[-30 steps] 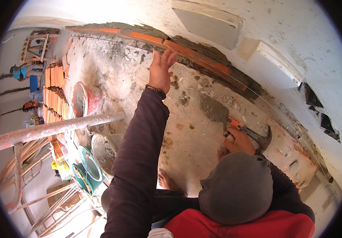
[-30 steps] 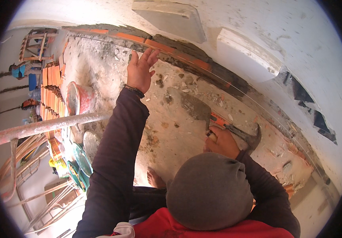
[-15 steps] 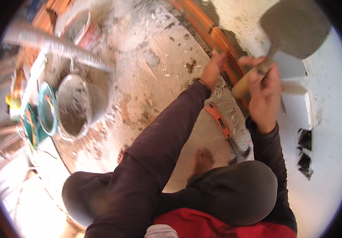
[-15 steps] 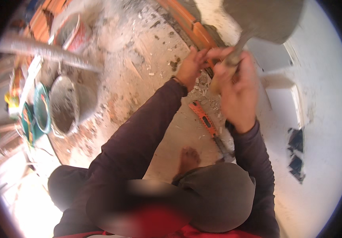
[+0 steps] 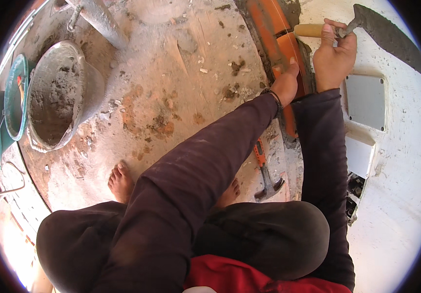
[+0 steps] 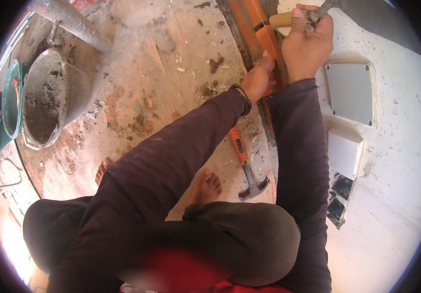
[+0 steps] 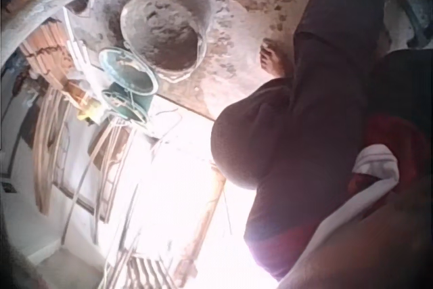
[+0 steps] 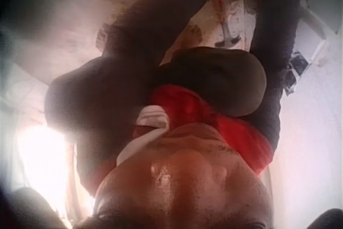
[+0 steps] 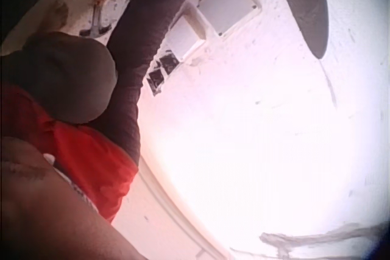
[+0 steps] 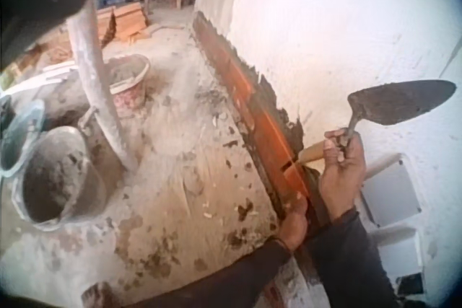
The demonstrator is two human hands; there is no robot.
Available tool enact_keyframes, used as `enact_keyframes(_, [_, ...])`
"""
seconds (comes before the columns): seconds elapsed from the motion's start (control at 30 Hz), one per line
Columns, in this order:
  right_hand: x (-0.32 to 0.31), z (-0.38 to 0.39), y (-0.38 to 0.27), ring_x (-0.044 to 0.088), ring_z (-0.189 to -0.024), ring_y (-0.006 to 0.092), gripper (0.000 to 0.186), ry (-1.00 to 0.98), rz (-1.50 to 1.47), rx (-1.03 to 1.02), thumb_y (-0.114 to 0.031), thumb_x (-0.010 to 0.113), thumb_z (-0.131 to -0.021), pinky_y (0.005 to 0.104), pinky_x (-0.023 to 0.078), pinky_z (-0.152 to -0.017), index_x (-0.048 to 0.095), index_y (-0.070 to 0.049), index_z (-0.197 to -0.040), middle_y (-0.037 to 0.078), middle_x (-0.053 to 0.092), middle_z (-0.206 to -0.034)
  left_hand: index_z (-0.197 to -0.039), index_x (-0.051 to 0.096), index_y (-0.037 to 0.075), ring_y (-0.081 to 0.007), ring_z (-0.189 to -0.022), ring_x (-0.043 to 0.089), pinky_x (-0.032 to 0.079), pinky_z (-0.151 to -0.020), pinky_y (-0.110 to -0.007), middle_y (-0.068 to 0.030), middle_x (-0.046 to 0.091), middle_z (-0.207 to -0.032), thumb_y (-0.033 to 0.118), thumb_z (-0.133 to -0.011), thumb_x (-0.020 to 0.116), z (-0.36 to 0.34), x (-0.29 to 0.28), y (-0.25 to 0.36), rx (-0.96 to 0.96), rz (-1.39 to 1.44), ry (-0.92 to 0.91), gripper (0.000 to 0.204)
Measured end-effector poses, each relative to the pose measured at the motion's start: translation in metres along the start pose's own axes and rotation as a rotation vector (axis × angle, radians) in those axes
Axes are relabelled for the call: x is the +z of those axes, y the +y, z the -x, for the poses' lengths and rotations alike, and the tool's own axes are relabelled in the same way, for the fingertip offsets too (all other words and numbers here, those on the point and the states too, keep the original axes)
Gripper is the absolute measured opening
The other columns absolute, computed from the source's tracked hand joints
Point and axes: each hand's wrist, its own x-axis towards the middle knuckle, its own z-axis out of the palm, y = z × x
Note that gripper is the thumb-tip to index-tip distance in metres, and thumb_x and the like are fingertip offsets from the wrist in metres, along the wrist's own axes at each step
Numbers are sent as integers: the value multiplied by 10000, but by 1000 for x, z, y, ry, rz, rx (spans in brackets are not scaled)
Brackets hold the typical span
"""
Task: The person applies mortar to the base of a brick wall using a trowel and then smooths the mixture by hand and with the tool.
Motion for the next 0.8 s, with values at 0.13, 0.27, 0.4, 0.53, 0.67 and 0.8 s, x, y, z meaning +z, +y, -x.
enact_keyframes(0.13, [11,8,10,658,-797,164,142,-36,28,63,-104,680,-898,288,522,-728,607,-19,-986,84,684,-894,-1523,161,-47,-329,-1458,252,343,-1104,-416,-231,219,-1581,613,-1013,204,-4,1,-7,-35,26,40,835])
enact_keyframes(0.27, [13,9,7,618,-826,127,118,-18,23,71,-102,634,-950,261,497,-768,586,-15,-1014,66,690,-990,-1523,176,-43,-316,-1460,254,333,-1109,-417,-225,220,-1584,620,-1010,195,-5,-1,-8,-65,18,51,838])
enact_keyframes(0.4, [10,5,14,617,-840,120,117,-45,66,89,-103,629,-953,259,494,-773,584,-14,-1013,69,690,-989,-1523,179,-42,-304,-1457,263,341,-1096,-406,-219,214,-1588,619,-1012,194,-4,1,-5,-56,44,48,836])
enact_keyframes(0.53, [8,11,9,618,-863,120,120,13,-18,40,-103,630,-956,259,492,-790,581,-15,-1020,68,690,-999,-1492,265,-29,-276,-1392,343,356,-1067,-408,-185,322,-1527,595,-1022,205,-4,-1,-7,-37,44,50,783])
enact_keyframes(0.67, [6,10,25,636,-828,166,178,-6,80,-2,-135,686,-899,297,501,-760,605,-3,-987,103,678,-914,-1376,413,1,-231,-1258,433,369,-1035,-419,-114,448,-1372,580,-1030,210,-13,9,-12,-22,69,126,705])
enact_keyframes(0.8, [5,10,5,622,-892,148,130,-11,-12,62,-104,654,-931,284,496,-803,595,-12,-1001,83,682,-973,-1285,471,17,-208,-1178,459,378,-1019,-424,-85,475,-1285,586,-1029,207,-13,2,-16,-40,31,108,677])
